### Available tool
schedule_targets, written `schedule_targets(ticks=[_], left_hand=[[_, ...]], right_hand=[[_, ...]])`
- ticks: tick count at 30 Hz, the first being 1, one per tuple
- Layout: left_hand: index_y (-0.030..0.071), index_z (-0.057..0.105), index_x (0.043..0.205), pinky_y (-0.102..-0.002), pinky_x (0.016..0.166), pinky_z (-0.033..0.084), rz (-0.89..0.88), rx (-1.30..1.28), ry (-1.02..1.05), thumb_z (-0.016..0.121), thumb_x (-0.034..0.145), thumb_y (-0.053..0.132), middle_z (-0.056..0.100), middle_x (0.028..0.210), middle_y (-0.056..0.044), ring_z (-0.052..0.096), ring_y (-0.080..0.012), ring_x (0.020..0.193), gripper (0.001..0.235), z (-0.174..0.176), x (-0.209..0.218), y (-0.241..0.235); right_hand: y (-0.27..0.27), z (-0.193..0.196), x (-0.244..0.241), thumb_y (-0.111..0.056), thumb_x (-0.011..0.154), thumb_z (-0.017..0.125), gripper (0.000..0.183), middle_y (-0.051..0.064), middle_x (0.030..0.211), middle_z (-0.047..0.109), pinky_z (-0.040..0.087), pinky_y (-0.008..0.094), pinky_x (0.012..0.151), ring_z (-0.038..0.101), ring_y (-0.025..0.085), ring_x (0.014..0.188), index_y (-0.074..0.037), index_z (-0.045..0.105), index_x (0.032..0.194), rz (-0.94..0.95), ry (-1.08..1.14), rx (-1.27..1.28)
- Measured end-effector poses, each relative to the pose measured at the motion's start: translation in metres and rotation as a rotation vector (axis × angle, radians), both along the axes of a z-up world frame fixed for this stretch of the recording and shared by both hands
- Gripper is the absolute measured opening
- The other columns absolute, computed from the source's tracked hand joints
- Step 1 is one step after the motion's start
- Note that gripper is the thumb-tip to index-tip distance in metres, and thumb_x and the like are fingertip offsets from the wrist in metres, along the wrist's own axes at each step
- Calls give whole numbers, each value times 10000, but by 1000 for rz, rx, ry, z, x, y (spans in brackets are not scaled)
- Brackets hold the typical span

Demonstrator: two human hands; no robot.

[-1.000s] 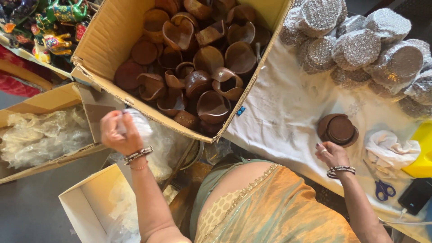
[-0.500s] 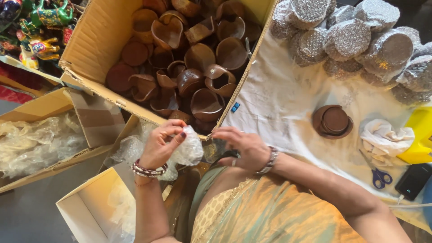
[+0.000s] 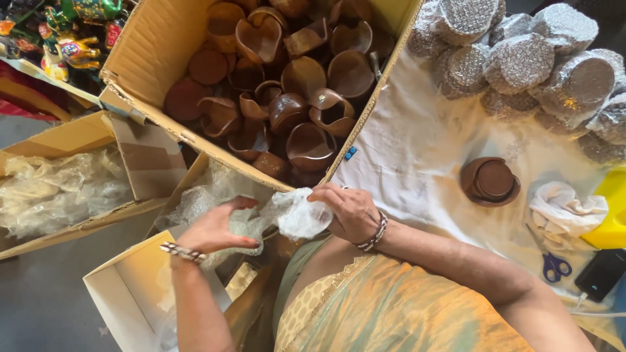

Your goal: The person wipes a brown ceramic bowl with a white cloth, then places it on a table. They pick up a flat brown ceramic lid from a blue basin and set it on the bowl. Finally, they cut a piece of bubble wrap with scissors and wrap the bowl and lid together.

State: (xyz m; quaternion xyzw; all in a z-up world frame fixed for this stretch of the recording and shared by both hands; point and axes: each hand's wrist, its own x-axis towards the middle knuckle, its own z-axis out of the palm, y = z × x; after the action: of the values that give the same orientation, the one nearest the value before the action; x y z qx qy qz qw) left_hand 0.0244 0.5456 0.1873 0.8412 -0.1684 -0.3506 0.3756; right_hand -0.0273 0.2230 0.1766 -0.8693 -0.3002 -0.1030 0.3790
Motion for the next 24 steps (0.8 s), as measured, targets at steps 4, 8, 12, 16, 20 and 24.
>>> schedule_targets(ticks=[4,8,12,16,20,24], left_hand=[[235,496,1474,-482,1103,335,-65,346,23,960,590,338,485,1512,-23,402,-282,1421,1004,-113,-1,-4],[242,651,1294,-468,1017,496,61,468,-263,766,801,356,666,1320,-28,602,-313,1248,518,-250,-7,28],[247,668,1287,-505,930,560,272,669,-181,598,965,261,695,1261,-83,667,-360,1147,330,-277,4,20],[223,693,1262,-502,928,574,357,815,-158,579,1020,307,713,1268,-102,680,-355,1162,281,-302,16,14],[308,494,1431,-511,956,574,467,583,179,801,806,436,591,1398,-57,585,-319,1259,708,-239,30,6],[202,565,1308,-515,798,539,708,441,264,799,840,438,564,1200,-99,568,-295,1022,574,-131,44,24]], right_hand=[[-5,0,-1,17,697,644,525,68,1166,701,589,358,727,731,269,947,-108,594,1205,-51,31,66],[-12,-8,-3,16,739,626,429,83,1092,728,605,354,773,743,273,951,-87,627,1155,19,97,160],[-19,-30,-8,0,832,656,254,56,982,765,597,347,752,754,236,870,-90,704,1065,24,154,147],[-54,-72,-9,-18,919,683,167,64,937,769,618,319,714,778,177,846,-63,684,1080,-86,296,328],[-128,-95,-5,66,931,607,233,114,1034,717,607,380,816,711,217,938,-4,653,1148,-221,397,1105],[-195,-94,-17,71,969,592,234,88,1065,685,576,354,840,681,211,988,-12,619,1187,-415,488,1435]])
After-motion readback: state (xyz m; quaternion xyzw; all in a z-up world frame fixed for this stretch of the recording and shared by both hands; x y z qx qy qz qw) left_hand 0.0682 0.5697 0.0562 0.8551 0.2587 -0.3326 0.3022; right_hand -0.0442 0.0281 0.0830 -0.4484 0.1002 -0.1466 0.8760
